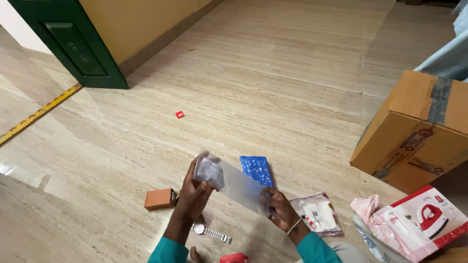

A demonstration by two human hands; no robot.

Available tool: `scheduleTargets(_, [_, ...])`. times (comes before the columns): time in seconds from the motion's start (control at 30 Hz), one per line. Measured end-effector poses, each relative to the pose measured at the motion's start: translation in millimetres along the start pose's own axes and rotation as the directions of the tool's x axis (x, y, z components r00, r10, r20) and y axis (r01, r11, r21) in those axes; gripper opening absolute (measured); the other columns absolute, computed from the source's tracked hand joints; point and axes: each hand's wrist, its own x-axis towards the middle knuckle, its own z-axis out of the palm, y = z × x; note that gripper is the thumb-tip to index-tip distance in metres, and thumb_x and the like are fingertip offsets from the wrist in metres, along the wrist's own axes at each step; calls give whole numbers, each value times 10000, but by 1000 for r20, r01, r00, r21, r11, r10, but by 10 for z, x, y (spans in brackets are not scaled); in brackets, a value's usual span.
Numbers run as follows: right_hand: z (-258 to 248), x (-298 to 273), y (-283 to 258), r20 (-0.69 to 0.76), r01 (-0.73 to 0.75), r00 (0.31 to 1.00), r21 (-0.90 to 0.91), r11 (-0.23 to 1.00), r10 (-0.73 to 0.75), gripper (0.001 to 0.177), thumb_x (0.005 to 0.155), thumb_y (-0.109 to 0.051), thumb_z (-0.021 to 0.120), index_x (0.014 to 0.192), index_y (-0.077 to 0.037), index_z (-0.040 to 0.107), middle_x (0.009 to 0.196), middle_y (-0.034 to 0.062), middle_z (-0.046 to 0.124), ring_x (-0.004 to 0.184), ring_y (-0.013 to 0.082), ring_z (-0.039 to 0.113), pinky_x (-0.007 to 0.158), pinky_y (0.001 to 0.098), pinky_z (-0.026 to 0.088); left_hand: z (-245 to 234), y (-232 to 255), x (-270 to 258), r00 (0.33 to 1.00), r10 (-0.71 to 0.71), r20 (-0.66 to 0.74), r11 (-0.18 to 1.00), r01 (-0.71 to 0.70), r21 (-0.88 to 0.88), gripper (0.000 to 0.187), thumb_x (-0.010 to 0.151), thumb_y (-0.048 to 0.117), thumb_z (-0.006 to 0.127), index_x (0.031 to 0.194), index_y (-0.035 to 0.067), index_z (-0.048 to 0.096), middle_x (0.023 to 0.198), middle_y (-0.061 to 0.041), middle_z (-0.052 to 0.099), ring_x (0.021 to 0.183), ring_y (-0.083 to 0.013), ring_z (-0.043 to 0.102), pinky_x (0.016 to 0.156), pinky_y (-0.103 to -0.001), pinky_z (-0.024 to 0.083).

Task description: The person sits on the floor and packs several small items, including a watch and a black cylindrical object, into plastic bags. They handle the items one by one, placing them into bags and sealing them.

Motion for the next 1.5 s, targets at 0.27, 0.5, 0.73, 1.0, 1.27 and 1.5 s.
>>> scheduleTargets(0.27, [51, -38, 7, 125, -14, 992, -11, 1000, 15, 232, 913, -57, 714, 1130, -23, 639, 837, 19, 693, 556, 72, 630, 424, 213, 468, 11, 50, -22, 991, -51, 123, 999, 51, -1, 1151, 751, 451, 928, 1596, -23, 305, 1522, -176, 528, 1323, -232, 572, 1084, -379, 510])
scheduleTargets(0.5, [113, -60, -78, 159, -46, 986, 12, 999, 43, 196, 959, -82, 701, 1132, -25, 627, 793, 15, 683, 509, 79, 627, 376, 219, 447, 47, 113, -25, 993, -48, 112, 994, 58, -92, 1149, 689, 398, 968, 1558, 17, 320, 1475, -178, 568, 1316, -275, 576, 1087, -440, 518])
scheduleTargets(0.73, [143, -80, -105, 119, -72, 990, -19, 997, 73, 202, 939, -90, 692, 1107, 3, 629, 753, 18, 688, 462, 80, 606, 344, 217, 418, 67, 170, -34, 990, -89, 111, 996, 89, 10, 1127, 601, 355, 989, 1511, 75, 385, 1352, -141, 639, 1257, -262, 627, 1055, -424, 561])
scheduleTargets(1.0, [127, -61, -137, 86, -79, 992, -187, 979, 96, 235, 933, -140, 724, 1115, -6, 659, 692, 0, 669, 411, 55, 554, 340, 208, 392, -74, -80, -22, 999, -30, -17, 997, 29, -67, 809, 711, 249, 996, 1321, 10, 520, 1137, -86, 620, 1060, -196, 615, 898, -355, 549])
scheduleTargets(1.27, [205, -119, -86, 95, -139, 982, -223, 965, 163, 287, 943, -225, 716, 1157, -49, 645, 647, 7, 655, 385, 74, 548, 326, 215, 372, -121, -141, -21, 997, -61, -39, 997, 63, 41, 751, 729, 367, 937, 1287, 40, 554, 1071, -55, 619, 977, -159, 609, 822, -313, 548])
scheduleTargets(1.5, [322, -138, -52, 100, -155, 978, -247, 956, 184, 342, 971, -310, 682, 1208, -77, 601, 742, 36, 671, 473, 149, 631, 394, 274, 459, -225, -165, -39, 992, 13, -127, 989, 5, 146, 620, 860, 370, 826, 1304, 23, 567, 1073, -67, 637, 986, -155, 602, 841, -300, 524])
